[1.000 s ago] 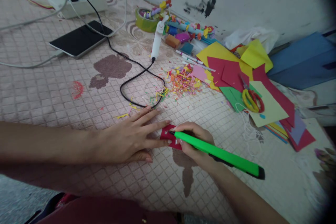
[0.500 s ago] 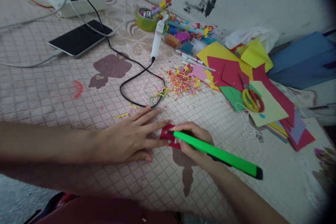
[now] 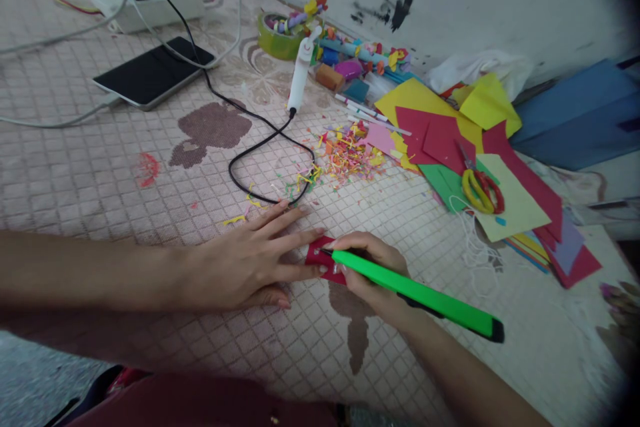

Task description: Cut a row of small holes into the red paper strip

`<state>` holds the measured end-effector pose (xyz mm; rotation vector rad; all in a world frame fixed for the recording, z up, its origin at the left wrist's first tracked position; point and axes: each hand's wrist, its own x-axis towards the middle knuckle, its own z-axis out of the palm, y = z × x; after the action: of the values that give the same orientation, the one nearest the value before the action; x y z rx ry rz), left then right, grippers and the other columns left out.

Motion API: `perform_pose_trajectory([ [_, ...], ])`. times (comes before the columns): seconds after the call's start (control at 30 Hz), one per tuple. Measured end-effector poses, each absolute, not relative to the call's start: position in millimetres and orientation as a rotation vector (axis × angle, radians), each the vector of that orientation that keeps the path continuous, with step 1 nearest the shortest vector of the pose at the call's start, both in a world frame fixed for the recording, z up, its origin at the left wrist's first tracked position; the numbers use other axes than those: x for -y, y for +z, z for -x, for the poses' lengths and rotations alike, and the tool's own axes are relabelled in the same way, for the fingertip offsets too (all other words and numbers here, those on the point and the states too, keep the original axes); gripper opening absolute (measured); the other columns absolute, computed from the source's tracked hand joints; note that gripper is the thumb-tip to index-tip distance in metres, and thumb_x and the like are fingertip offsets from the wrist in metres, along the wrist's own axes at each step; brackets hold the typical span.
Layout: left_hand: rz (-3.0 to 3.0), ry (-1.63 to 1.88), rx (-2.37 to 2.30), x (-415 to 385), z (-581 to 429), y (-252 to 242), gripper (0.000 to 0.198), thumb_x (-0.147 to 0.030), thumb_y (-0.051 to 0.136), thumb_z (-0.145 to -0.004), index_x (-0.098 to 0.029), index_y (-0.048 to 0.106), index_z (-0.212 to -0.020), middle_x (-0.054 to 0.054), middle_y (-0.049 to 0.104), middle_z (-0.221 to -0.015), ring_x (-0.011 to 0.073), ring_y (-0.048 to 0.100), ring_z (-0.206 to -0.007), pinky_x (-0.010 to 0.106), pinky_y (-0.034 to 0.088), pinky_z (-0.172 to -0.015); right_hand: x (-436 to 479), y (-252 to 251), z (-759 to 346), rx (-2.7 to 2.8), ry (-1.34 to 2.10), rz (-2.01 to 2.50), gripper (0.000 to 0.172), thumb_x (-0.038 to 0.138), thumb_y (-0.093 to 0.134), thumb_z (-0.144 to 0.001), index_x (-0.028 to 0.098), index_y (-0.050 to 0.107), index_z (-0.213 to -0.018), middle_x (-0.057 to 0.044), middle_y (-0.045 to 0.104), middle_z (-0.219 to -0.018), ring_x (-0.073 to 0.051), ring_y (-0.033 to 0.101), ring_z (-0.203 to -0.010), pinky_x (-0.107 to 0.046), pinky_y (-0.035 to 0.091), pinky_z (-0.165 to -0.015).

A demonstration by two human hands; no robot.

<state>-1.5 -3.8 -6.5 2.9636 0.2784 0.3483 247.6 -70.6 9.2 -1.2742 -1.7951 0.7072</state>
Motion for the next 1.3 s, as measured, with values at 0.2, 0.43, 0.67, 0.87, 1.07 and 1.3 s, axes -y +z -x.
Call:
perform_pose_trajectory([
  [0.2, -2.949, 0.363, -0.278, 4, 2, -8, 0.055, -0.056, 0.053, -0.103, -0.033, 0.048, -0.153, 0.013, 0.042, -0.163, 0.0430, 0.035, -0.151, 0.066, 0.028, -0.122, 71, 6, -250, 1.802, 0.762, 1.272, 0.027, 0.010, 0.062, -0.081, 0.027, 0.072, -0.099, 0.001, 0.082, -0.092, -0.015, 0.078, -0.080, -0.024, 0.062, -0.071],
  [0.43, -2.938, 0.354, -0.265, 4, 2, -6, 0.054, -0.052, 0.056, -0.102, -0.030, 0.051, -0.151, 0.015, 0.041, -0.162, 0.0457, 0.035, -0.150, 0.067, 0.029, -0.121, 67, 10, -250, 1.809, 0.799, 1.288, 0.024, 0.010, 0.062, -0.082, 0.026, 0.072, -0.095, 0.001, 0.081, -0.090, -0.014, 0.077, -0.078, -0.023, 0.060, -0.069],
  [0.67, -2.927, 0.359, -0.268, 3, 2, -8, 0.058, -0.053, 0.060, -0.100, -0.033, 0.049, -0.153, 0.012, 0.042, -0.163, 0.0441, 0.034, -0.152, 0.067, 0.029, -0.121, 68, 14, -256, 1.726, 0.773, 1.318, 0.013, 0.017, 0.064, -0.083, 0.025, 0.073, -0.089, 0.000, 0.080, -0.081, -0.016, 0.076, -0.072, -0.025, 0.060, -0.063],
  [0.87, -2.916, 0.332, -0.257, 2, 4, -6, 0.064, -0.053, 0.064, -0.098, -0.032, 0.045, -0.156, 0.012, 0.040, -0.165, 0.0447, 0.032, -0.152, 0.067, 0.029, -0.122, 69, 15, -248, 1.688, 0.651, 1.332, 0.018, 0.012, 0.064, -0.079, 0.025, 0.072, -0.086, 0.001, 0.080, -0.079, -0.015, 0.076, -0.069, -0.023, 0.060, -0.062],
  [1.07, -2.927, 0.289, -0.160, -2, 7, -5, 0.070, -0.056, 0.065, -0.096, -0.026, 0.045, -0.156, 0.019, 0.034, -0.166, 0.0510, 0.029, -0.152, 0.072, 0.028, -0.118, 72, 10, -245, 1.782, 0.640, 1.295, 0.026, 0.007, 0.060, -0.077, 0.026, 0.072, -0.092, 0.002, 0.080, -0.082, -0.013, 0.076, -0.070, -0.020, 0.060, -0.064],
  [1.3, -2.888, 0.275, -0.165, -3, 7, -5, 0.071, -0.056, 0.065, -0.096, -0.030, 0.042, -0.158, 0.017, 0.029, -0.169, 0.0476, 0.022, -0.156, 0.070, 0.025, -0.121, 72, 2, -250, 1.793, 0.694, 1.267, 0.032, 0.005, 0.059, -0.077, 0.027, 0.071, -0.096, 0.003, 0.080, -0.086, -0.012, 0.076, -0.074, -0.020, 0.059, -0.067],
])
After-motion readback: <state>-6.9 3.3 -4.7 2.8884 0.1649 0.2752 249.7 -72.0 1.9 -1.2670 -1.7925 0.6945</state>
